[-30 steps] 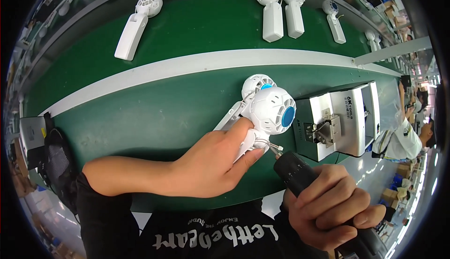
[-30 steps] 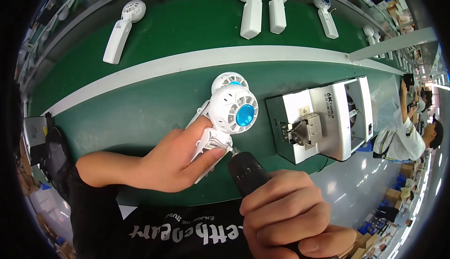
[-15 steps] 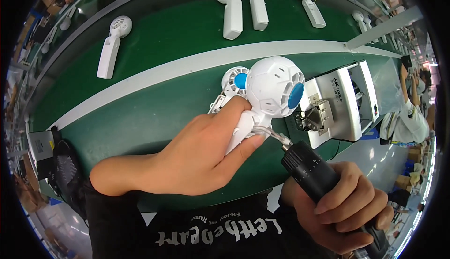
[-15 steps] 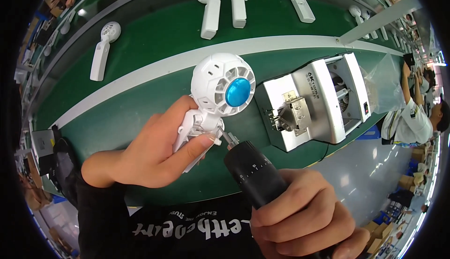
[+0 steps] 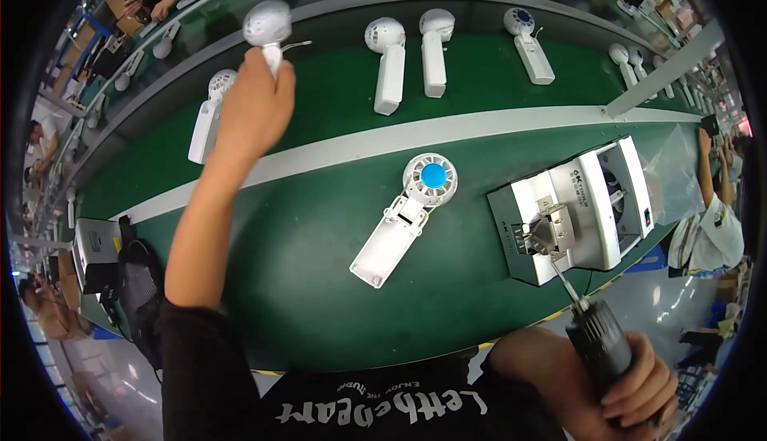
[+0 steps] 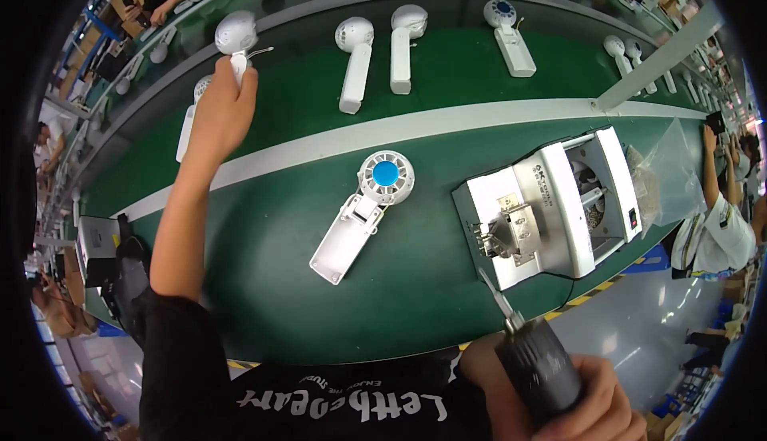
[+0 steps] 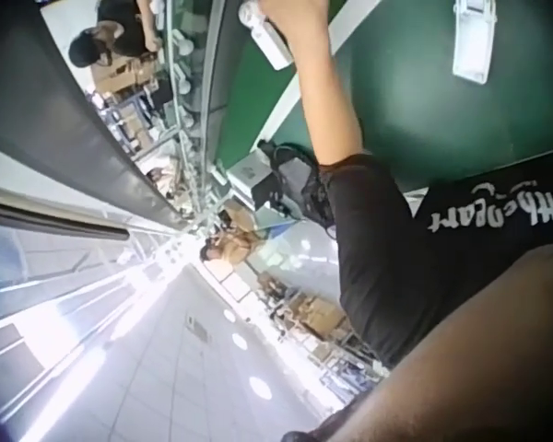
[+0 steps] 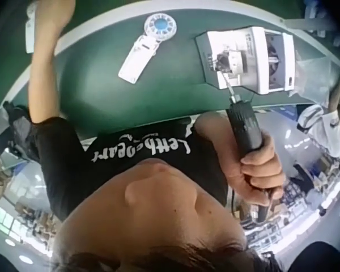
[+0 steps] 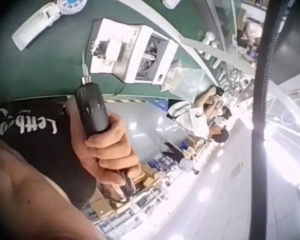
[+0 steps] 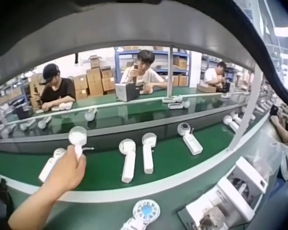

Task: The person assembles handheld fans by taking fan components from a conveyor belt, fitting the parts together, driving screws into the casings using an electric screwdriver, and placing the assembled fans back onto the conveyor belt.

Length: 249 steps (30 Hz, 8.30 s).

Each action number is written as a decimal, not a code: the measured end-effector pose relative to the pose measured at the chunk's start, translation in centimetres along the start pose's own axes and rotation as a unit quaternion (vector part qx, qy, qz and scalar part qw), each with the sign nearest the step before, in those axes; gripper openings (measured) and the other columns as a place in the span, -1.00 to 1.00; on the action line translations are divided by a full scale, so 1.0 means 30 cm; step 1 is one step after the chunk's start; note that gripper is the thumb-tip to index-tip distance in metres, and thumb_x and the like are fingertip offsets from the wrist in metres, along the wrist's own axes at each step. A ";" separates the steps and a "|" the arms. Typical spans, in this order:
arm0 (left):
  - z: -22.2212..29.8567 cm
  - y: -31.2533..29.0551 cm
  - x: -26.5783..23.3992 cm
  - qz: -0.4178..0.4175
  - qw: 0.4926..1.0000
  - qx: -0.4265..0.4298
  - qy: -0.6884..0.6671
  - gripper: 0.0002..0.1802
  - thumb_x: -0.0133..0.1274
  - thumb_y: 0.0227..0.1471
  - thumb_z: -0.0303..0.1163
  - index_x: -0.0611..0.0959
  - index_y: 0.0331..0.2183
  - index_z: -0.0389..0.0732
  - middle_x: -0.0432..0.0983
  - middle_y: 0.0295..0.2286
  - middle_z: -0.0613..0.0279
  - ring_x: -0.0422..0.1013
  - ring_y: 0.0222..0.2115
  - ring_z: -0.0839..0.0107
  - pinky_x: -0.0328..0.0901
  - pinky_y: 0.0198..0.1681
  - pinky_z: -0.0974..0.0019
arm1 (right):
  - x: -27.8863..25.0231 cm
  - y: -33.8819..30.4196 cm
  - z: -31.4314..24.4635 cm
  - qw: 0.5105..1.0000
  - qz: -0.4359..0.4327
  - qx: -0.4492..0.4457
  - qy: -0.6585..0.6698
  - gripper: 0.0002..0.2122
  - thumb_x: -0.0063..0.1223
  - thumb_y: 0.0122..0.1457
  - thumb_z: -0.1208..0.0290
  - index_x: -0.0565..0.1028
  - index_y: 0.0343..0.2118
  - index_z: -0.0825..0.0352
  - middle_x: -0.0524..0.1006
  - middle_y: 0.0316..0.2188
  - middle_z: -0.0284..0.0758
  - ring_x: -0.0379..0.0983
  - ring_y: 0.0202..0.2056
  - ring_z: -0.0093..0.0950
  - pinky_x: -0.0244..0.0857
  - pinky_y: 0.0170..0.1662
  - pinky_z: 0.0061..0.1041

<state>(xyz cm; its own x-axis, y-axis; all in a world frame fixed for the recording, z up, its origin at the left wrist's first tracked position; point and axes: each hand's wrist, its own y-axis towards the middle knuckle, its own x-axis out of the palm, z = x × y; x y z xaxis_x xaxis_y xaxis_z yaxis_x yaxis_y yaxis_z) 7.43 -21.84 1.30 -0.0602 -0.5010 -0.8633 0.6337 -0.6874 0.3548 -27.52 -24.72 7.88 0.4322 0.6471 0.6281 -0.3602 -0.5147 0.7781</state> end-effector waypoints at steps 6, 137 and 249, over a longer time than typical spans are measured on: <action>-0.184 0.089 0.113 -0.002 0.948 0.071 0.309 -0.43 -0.08 0.10 -0.07 0.42 -0.19 -0.50 0.50 -0.40 -0.23 0.43 -0.32 -0.22 0.32 -0.20 -0.02 | -0.051 0.030 -0.007 0.997 0.025 0.037 -0.066 -0.85 -0.11 0.22 0.32 0.31 -0.32 0.30 0.21 -0.66 -0.50 0.13 -0.70 -0.64 0.11 -0.59 -0.62; 0.330 -0.446 0.001 -0.429 0.700 -0.091 -0.564 -0.73 -0.14 0.23 -0.33 0.30 -0.11 -0.27 0.42 -0.38 0.26 0.39 -0.50 0.57 0.30 -0.46 0.47 | -0.072 -0.060 0.105 0.983 -0.019 0.177 -0.049 -0.86 -0.04 0.08 0.53 0.27 -0.55 0.23 0.25 -0.70 -0.51 0.21 -0.72 -0.72 0.16 -0.59 -0.71; 0.274 -0.496 -0.058 -0.438 0.705 -0.080 -0.553 -0.69 -0.17 0.24 -0.32 0.28 -0.05 -0.28 0.43 -0.30 0.21 0.39 -0.45 0.56 0.32 -0.41 0.47 | -0.154 0.194 -0.081 0.910 0.013 -0.136 -0.391 -0.77 -0.03 0.18 0.42 0.22 -0.58 0.23 0.24 -0.65 -0.48 0.21 -0.64 -0.66 0.14 -0.49 -0.67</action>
<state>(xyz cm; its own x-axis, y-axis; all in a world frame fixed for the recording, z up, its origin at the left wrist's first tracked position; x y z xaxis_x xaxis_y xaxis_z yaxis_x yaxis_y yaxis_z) -8.23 -15.05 0.47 -0.9899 -0.0860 0.1123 0.0542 -0.9638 -0.2610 -33.62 -29.33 9.47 0.8388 -0.0165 0.5442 -0.5238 -0.2970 0.7984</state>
